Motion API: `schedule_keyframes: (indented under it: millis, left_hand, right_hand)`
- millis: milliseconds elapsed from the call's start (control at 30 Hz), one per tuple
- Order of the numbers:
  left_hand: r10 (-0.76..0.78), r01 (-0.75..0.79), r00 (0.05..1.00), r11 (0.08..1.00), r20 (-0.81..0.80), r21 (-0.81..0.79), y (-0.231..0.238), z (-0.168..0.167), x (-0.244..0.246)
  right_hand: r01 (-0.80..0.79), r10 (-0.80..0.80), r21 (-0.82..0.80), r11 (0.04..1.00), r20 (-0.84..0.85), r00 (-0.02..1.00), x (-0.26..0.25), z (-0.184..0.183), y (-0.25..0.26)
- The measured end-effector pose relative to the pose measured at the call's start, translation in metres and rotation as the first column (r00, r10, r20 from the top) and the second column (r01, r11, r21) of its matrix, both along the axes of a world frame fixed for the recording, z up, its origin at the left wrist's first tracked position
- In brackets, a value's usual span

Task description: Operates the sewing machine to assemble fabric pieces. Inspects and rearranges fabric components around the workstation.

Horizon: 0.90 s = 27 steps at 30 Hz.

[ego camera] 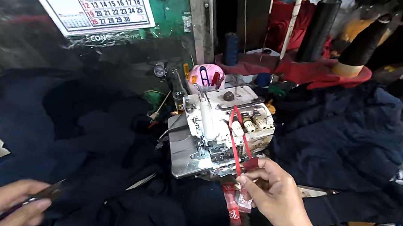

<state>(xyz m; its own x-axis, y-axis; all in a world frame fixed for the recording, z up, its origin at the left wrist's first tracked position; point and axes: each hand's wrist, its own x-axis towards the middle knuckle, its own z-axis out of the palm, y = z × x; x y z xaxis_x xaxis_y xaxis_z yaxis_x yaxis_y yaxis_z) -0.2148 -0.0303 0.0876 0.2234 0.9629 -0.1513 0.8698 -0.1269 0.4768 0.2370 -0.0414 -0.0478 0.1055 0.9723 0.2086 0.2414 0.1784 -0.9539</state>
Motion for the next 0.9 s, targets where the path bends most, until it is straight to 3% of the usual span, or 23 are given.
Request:
schedule_keyframes:
  millis: [67,100,233,433,567,700,800,900]
  left_hand:
    - [-0.175,0.162,0.945,0.984,0.275,0.071,0.006,-0.021,0.032]
    - [-0.234,0.213,0.919,0.972,0.318,0.101,0.011,-0.037,0.054]
    - [-0.308,0.272,0.93,0.943,0.201,0.189,0.035,-0.09,0.155]
    - [-0.232,0.238,0.971,0.936,-0.054,0.26,0.064,-0.097,0.239]
    - [-0.231,0.25,0.968,0.925,-0.098,0.287,0.065,-0.097,0.243]
    - [-0.235,0.217,0.971,0.934,0.032,0.283,0.066,-0.092,0.192]
    - [-0.099,0.03,0.972,0.952,0.213,0.306,0.076,-0.086,0.147]
    - [0.104,-0.217,0.944,0.909,0.312,0.355,0.094,-0.098,0.147]
  right_hand:
    - [-0.002,0.002,-0.009,1.0,-0.007,1.0,-0.002,0.0,0.001]
    - [-0.004,0.004,-0.01,1.0,-0.015,1.0,-0.003,-0.001,0.002]
    - [0.008,-0.009,-0.017,1.0,-0.029,1.0,-0.006,-0.002,0.002]
    - [0.002,-0.001,0.013,1.0,-0.043,0.999,-0.011,-0.004,0.003]
    - [-0.012,0.012,0.013,1.0,-0.044,0.999,-0.009,-0.006,0.002]
    - [0.029,-0.03,0.012,0.999,0.018,0.999,0.016,-0.011,-0.011]
    - [0.093,-0.093,0.013,0.996,0.01,0.996,0.039,-0.021,-0.02]
    - [0.138,-0.138,-0.002,0.99,-0.024,0.99,0.038,-0.031,-0.021]
